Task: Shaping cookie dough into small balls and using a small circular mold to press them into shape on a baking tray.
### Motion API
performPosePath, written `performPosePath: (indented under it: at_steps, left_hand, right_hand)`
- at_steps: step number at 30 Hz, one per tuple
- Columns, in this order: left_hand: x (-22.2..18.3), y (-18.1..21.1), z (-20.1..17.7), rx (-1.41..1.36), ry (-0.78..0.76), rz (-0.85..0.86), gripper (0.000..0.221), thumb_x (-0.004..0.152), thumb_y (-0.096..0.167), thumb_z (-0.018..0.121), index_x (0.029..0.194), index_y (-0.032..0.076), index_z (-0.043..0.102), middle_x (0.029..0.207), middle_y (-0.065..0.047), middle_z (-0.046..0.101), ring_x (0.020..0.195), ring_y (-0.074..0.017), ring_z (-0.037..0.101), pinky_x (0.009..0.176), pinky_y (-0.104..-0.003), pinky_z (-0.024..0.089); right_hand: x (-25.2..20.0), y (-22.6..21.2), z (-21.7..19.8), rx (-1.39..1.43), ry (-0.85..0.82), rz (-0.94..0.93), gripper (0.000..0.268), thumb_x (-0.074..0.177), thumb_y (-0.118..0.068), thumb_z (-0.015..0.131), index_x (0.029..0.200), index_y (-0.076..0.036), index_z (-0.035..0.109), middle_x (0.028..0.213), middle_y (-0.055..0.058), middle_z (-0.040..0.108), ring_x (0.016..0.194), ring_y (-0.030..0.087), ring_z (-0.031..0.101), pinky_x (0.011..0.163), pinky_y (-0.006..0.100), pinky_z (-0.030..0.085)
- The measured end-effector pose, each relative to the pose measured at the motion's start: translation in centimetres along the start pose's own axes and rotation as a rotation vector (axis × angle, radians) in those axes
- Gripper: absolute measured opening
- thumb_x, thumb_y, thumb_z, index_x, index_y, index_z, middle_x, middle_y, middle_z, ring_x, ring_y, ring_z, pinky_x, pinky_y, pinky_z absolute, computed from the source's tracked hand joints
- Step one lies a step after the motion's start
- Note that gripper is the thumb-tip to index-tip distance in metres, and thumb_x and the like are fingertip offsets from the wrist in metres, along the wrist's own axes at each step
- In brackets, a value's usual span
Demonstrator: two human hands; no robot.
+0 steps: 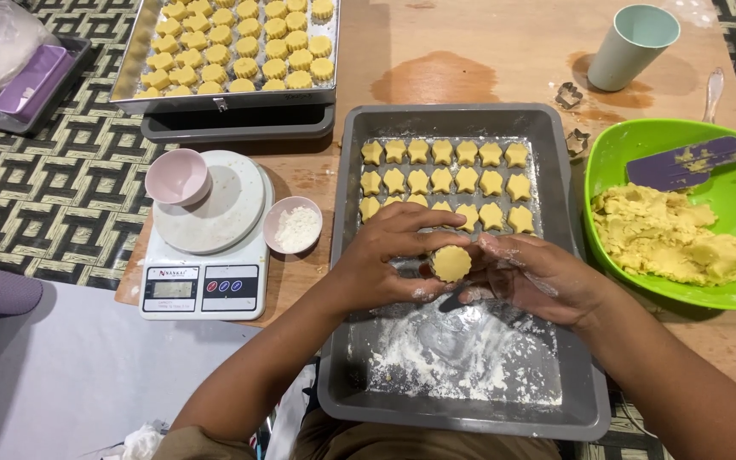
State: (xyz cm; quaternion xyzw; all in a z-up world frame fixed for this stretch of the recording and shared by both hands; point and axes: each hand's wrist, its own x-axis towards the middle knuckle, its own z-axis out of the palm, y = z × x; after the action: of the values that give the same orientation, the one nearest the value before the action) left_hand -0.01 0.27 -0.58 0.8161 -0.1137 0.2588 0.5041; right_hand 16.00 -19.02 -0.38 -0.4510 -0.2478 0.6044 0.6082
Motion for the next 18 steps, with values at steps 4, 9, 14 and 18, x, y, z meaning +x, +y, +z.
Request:
performPosePath:
  at_steps: [4, 9, 14, 18]
  left_hand:
    - [-0.1, -0.2, 0.0, -0.002, -0.011, -0.001, 0.047, 0.080, 0.025, 0.088, 0.124, 0.024, 0.074, 0.132, -0.002, 0.072, 0.120, -0.0312, 0.068, 0.110, -0.049, 0.043]
    - [-0.2, -0.3, 0.0, -0.006, -0.030, -0.002, 0.046, 0.081, 0.028, 0.087, 0.125, 0.024, 0.074, 0.132, -0.002, 0.072, 0.119, -0.0308, 0.068, 0.111, -0.048, 0.043]
    - [-0.1, -0.3, -0.2, -0.009, -0.043, 0.005, 0.046, 0.081, 0.027, 0.087, 0.124, 0.024, 0.074, 0.132, -0.002, 0.072, 0.118, -0.0310, 0.068, 0.111, -0.048, 0.043]
    - [-0.2, -0.4, -0.1, -0.024, -0.028, 0.008, 0.048, 0.080, 0.029, 0.089, 0.125, 0.024, 0.073, 0.130, -0.002, 0.072, 0.118, -0.0306, 0.069, 0.110, -0.048, 0.044]
  right_hand:
    - [0.1, 0.7, -0.8, 0.035, -0.016, -0.006, 0.054, 0.103, -0.032, 0.044, 0.117, 0.014, 0.070, 0.109, 0.028, 0.074, 0.108, 0.041, 0.071, 0.098, 0.055, 0.048]
    - [0.1, 0.9, -1.0, 0.027, -0.042, -0.008, 0.056, 0.103, -0.033, 0.044, 0.118, 0.015, 0.069, 0.112, 0.030, 0.074, 0.111, 0.042, 0.070, 0.102, 0.056, 0.046]
    - [0.1, 0.9, -1.0, 0.033, -0.035, -0.020, 0.054, 0.103, -0.032, 0.046, 0.115, 0.014, 0.071, 0.108, 0.030, 0.075, 0.109, 0.042, 0.070, 0.102, 0.057, 0.045]
    - [0.1, 1.2, -1.3, 0.015, -0.019, -0.024, 0.054, 0.103, -0.033, 0.045, 0.113, 0.013, 0.071, 0.108, 0.027, 0.075, 0.112, 0.040, 0.070, 0.105, 0.056, 0.043]
